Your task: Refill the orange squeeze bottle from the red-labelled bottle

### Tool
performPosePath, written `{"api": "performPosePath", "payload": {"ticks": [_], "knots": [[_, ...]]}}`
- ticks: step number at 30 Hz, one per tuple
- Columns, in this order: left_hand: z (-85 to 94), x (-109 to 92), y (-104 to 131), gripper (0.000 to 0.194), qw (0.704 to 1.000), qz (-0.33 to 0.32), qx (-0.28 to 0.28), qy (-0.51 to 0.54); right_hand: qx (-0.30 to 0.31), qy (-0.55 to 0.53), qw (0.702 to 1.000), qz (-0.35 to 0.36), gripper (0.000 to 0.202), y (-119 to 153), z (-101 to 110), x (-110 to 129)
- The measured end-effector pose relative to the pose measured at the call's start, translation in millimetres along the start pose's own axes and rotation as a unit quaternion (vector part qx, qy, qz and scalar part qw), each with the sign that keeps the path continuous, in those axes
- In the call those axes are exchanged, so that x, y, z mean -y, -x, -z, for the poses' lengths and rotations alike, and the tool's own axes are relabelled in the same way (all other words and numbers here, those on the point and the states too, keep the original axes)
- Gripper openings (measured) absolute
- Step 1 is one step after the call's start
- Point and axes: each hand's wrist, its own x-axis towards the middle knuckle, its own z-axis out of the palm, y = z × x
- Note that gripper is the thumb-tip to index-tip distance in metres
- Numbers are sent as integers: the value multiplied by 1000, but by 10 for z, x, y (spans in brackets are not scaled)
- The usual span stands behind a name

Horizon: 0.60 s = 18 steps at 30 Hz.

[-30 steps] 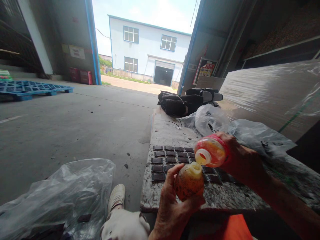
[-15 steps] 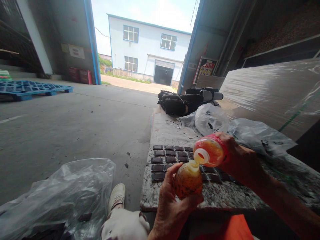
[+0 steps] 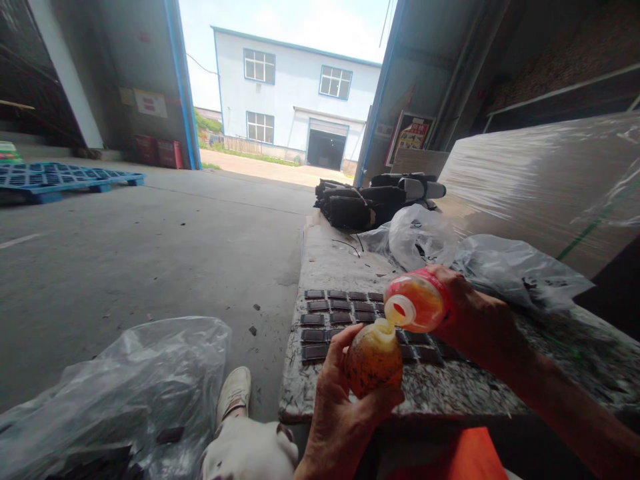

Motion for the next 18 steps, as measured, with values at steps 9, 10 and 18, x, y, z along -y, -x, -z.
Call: {"api": "performPosePath", "payload": {"ticks": [9, 10, 18], "knots": [[14, -31, 6, 65, 1000, -9, -28, -5, 58, -43, 997, -8, 63, 13, 33, 4], [15, -42, 6, 64, 999, -11, -34, -2, 67, -52, 996, -7, 64, 15, 45, 13], [26, -98, -37, 59, 994, -34, -103, 11, 162, -337, 922, -97, 65, 4, 139, 153]]}}
